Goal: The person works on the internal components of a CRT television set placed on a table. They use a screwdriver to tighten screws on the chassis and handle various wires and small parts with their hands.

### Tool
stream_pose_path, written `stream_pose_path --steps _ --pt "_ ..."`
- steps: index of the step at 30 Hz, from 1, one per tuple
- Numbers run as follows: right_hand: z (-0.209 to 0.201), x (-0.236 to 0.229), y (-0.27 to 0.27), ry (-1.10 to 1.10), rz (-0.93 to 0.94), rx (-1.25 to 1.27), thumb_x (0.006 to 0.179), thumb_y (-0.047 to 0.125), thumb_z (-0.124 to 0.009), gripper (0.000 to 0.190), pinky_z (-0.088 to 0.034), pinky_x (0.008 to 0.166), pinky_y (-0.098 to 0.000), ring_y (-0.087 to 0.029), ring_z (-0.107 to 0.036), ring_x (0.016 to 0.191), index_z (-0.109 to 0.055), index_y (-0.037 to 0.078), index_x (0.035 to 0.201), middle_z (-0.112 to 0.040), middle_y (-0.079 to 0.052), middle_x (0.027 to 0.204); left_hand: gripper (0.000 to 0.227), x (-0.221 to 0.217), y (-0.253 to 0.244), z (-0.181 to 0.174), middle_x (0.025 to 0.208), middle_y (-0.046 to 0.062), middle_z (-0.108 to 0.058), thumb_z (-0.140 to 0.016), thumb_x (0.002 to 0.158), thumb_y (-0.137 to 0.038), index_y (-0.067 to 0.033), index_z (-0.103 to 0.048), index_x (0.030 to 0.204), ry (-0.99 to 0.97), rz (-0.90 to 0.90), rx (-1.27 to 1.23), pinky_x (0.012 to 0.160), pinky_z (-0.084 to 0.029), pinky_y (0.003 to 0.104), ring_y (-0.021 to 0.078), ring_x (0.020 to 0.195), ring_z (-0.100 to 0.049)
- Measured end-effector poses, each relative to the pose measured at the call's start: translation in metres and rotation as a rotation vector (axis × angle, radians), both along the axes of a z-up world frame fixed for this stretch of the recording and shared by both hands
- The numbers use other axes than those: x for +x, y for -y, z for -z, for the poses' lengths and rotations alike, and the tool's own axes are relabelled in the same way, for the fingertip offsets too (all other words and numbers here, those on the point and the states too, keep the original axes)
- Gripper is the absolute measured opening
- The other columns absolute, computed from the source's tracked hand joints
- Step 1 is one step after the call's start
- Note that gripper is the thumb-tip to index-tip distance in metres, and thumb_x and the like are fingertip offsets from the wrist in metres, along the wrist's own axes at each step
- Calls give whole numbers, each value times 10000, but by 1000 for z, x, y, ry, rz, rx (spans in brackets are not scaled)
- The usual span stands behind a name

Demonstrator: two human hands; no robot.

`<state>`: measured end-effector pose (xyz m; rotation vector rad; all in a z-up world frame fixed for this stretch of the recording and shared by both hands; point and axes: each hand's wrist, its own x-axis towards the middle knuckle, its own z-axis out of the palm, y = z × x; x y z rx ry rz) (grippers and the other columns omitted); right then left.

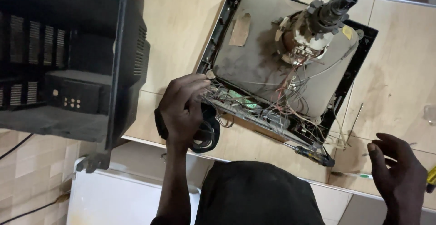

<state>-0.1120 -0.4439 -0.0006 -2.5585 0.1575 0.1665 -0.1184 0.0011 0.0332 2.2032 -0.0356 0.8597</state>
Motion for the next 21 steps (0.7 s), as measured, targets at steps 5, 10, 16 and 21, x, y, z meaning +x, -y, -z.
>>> stream_pose_path --steps 5,10,16,21 --pt "-4 5 -6 -15 -4 -18 1108 141 -677 300 -557 946 -419 -268 -701 1094 -686 2 1374 -745 -165 1134 196 0 -4 6 1166 163 -714 -551 1059 -104 0 -684 1158 -102 -76 -86 978 -582 423 327 1118 -707" --pt "-5 11 -10 -14 -46 -41 1122 122 -667 289 -569 939 -434 -286 -708 1077 -683 -17 1374 -747 -169 1118 219 -3 -10 14 1164 146 -724 -527 1096 -177 -32 -670 1176 -120 -149 -39 936 -575 420 321 1123 -702" --pt "0 12 3 -109 57 73 1073 89 -669 302 -557 944 -406 -258 -698 1034 -660 10 1365 -737 -192 1124 202 -2 6 6 1181 169 -713 -557 1086 -125 7 -670 1189 -145 -168 -95 979 -553 414 322 1129 -689" --pt "-11 1 8 -279 14 -34 1030 206 -629 244 -569 763 -407 -288 -744 954 -727 30 1168 -770 -114 1122 251 -3 29 6 1107 200 -725 -514 1113 -155 47 -659 1147 -53 -123 -51 956 -574 452 359 1048 -719"
